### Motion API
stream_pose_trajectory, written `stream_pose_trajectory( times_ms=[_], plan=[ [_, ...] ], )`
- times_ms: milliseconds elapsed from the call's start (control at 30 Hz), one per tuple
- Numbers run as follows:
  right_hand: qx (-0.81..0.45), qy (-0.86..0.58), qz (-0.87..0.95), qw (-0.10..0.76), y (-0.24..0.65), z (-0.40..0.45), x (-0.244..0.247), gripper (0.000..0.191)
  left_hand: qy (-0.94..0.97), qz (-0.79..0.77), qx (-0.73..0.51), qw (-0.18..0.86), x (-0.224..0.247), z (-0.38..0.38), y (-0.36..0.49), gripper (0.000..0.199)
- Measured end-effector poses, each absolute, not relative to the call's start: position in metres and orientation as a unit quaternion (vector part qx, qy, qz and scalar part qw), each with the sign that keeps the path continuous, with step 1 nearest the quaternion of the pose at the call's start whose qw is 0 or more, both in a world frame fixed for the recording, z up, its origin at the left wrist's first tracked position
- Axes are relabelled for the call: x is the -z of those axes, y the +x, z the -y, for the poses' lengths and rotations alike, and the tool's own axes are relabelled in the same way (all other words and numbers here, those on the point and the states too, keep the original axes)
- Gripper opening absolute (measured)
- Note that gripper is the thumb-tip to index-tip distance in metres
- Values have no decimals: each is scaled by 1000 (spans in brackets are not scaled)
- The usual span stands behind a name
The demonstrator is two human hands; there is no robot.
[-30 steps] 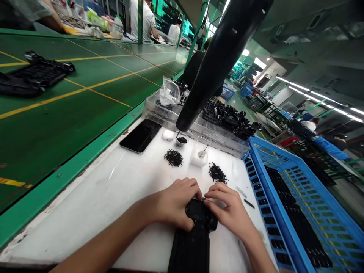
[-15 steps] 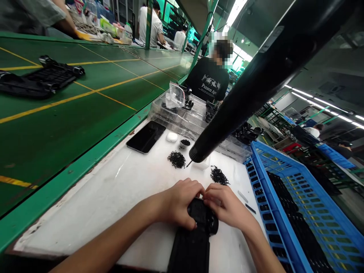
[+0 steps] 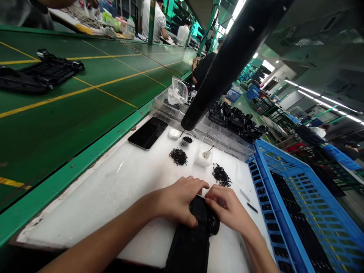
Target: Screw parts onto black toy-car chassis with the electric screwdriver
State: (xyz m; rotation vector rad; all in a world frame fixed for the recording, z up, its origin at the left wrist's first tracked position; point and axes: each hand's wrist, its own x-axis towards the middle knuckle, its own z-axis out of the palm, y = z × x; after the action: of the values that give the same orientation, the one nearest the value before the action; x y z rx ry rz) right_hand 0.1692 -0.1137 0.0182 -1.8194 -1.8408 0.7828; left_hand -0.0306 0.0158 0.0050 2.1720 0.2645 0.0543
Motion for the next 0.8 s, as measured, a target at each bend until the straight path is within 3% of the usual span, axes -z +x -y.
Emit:
stream_pose_trajectory(
  times_ms=[300,533,600,733,800],
  plan=[
    [-323,-668,630,229,167,109,-15,15,899,-116,-12,421,-8,-9,-25,114],
    [-336,-668,630,209,177,107,-25,20,906,-125,-20,405,-4,-9,-22,109],
    [-311,-697,592,258,185,98,-32,28,906,-127,-17,403,-4,-9,-23,111],
    [-191,-738,477,438,194,59,-41,48,903,-126,-15,411,-5,-10,-25,118],
    [-173,-722,485,461,190,35,-40,54,900,-128,-22,415,-4,-10,-26,110]
  ],
)
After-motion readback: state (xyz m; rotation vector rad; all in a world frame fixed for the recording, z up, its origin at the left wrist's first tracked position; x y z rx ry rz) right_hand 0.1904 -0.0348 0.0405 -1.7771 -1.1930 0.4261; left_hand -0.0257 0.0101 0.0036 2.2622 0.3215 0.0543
